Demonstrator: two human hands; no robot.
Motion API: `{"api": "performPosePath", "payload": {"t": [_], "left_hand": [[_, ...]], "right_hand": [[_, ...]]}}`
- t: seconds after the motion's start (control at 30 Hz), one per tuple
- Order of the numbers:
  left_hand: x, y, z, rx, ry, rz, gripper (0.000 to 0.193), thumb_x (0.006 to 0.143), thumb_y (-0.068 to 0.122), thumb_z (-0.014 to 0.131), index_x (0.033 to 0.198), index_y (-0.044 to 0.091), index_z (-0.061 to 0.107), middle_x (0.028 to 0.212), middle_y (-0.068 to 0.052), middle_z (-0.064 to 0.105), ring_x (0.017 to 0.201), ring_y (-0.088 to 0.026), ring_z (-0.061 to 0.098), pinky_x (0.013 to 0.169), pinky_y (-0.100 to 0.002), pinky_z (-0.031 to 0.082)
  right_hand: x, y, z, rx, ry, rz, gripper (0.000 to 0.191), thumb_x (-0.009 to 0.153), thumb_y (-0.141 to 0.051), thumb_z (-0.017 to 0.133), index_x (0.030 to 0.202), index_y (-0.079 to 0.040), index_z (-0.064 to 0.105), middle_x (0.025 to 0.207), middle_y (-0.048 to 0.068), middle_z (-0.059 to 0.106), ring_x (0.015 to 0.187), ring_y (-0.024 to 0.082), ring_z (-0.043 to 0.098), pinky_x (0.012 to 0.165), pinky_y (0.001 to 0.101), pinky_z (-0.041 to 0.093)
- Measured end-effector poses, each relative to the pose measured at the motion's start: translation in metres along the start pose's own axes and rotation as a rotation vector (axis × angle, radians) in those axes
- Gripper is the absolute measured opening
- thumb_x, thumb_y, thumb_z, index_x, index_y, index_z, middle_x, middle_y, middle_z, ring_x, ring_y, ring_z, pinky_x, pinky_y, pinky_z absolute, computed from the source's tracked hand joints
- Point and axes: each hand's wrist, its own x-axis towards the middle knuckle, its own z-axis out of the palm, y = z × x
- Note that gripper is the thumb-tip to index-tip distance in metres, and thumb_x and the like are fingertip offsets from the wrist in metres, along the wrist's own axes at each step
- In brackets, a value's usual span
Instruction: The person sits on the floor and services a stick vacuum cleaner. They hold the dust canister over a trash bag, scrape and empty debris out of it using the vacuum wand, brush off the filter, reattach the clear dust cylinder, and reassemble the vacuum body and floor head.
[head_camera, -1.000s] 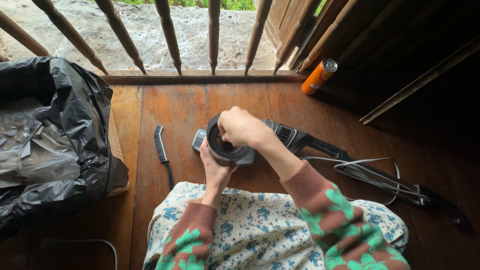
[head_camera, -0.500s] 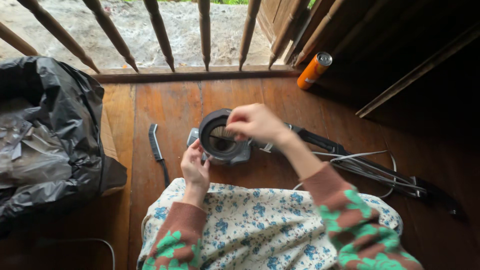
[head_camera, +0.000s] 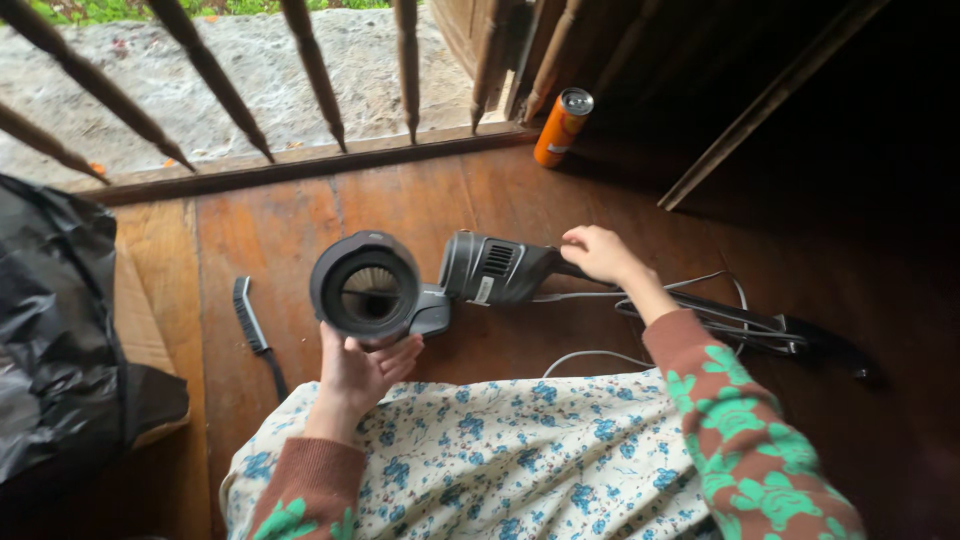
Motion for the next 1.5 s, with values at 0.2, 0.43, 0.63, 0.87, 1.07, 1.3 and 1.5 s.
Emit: {"api": "performPosePath", "payload": {"t": [0.2,0.43,0.63,0.87,1.07,1.3,1.5], "left_hand": [[0.006,-0.007,0.001,-0.130,-0.040,0.115,0.094,0.090,0.079,0.044,0.132,-0.004,0.056,0.111,-0.024,0.070,0.106,-0.044,0.072,0.098,-0.048,0.054],[0.018,-0.006,0.002,-0.273,-0.122,0.149,0.064,0.103,0.054,0.056,0.132,-0.002,0.058,0.123,-0.021,0.068,0.113,-0.034,0.067,0.107,-0.056,0.044],[0.012,0.005,0.023,-0.347,-0.142,0.123,0.061,0.101,0.052,0.055,0.136,0.002,0.058,0.130,-0.019,0.067,0.119,-0.037,0.065,0.106,-0.061,0.042],[0.013,0.017,0.022,-0.241,-0.187,0.028,0.072,0.090,0.062,0.058,0.128,0.001,0.061,0.120,-0.028,0.066,0.110,-0.055,0.064,0.096,-0.069,0.051],[0.015,0.020,0.016,-0.323,-0.062,-0.068,0.048,0.095,0.043,0.063,0.131,0.011,0.062,0.130,-0.020,0.067,0.121,-0.042,0.062,0.097,-0.064,0.051],[0.008,-0.002,0.001,-0.330,-0.080,0.063,0.046,0.090,0.039,0.066,0.119,0.005,0.069,0.121,-0.016,0.071,0.111,-0.029,0.069,0.098,-0.052,0.056],[-0.009,-0.003,-0.008,-0.122,-0.167,0.151,0.041,0.086,0.041,0.075,0.115,0.014,0.062,0.120,-0.007,0.069,0.111,-0.025,0.069,0.098,-0.046,0.058]], "right_hand": [[0.008,0.025,0.035,0.003,0.036,-0.182,0.059,0.079,-0.003,0.062,0.138,-0.007,0.059,0.139,0.017,0.064,0.132,0.033,0.057,0.113,0.0405,0.044],[0.015,0.030,0.056,-0.146,0.053,-0.054,0.067,0.076,-0.001,0.066,0.142,-0.010,0.055,0.133,0.017,0.062,0.127,0.036,0.055,0.103,0.0500,0.044],[0.014,0.017,0.038,-0.259,0.076,0.022,0.046,0.077,-0.005,0.070,0.122,-0.012,0.064,0.122,0.016,0.063,0.118,0.036,0.059,0.098,0.0476,0.050],[-0.009,-0.004,0.050,-0.265,0.155,0.013,0.039,0.079,-0.005,0.071,0.114,-0.008,0.053,0.112,0.019,0.068,0.104,0.042,0.067,0.084,0.0535,0.053],[-0.015,-0.013,0.040,-0.271,-0.093,0.174,0.066,0.069,-0.024,0.084,0.124,-0.009,0.050,0.109,0.020,0.073,0.107,0.040,0.069,0.092,0.0498,0.054],[-0.014,-0.008,0.029,-0.071,-0.274,0.205,0.077,0.078,-0.076,0.066,0.110,-0.007,0.072,0.104,0.018,0.074,0.103,0.033,0.071,0.089,0.0456,0.053],[-0.007,-0.003,0.037,0.027,-0.350,0.342,0.087,0.082,-0.081,0.051,0.099,0.001,0.073,0.092,0.023,0.079,0.093,0.033,0.081,0.087,0.0447,0.058]]}}
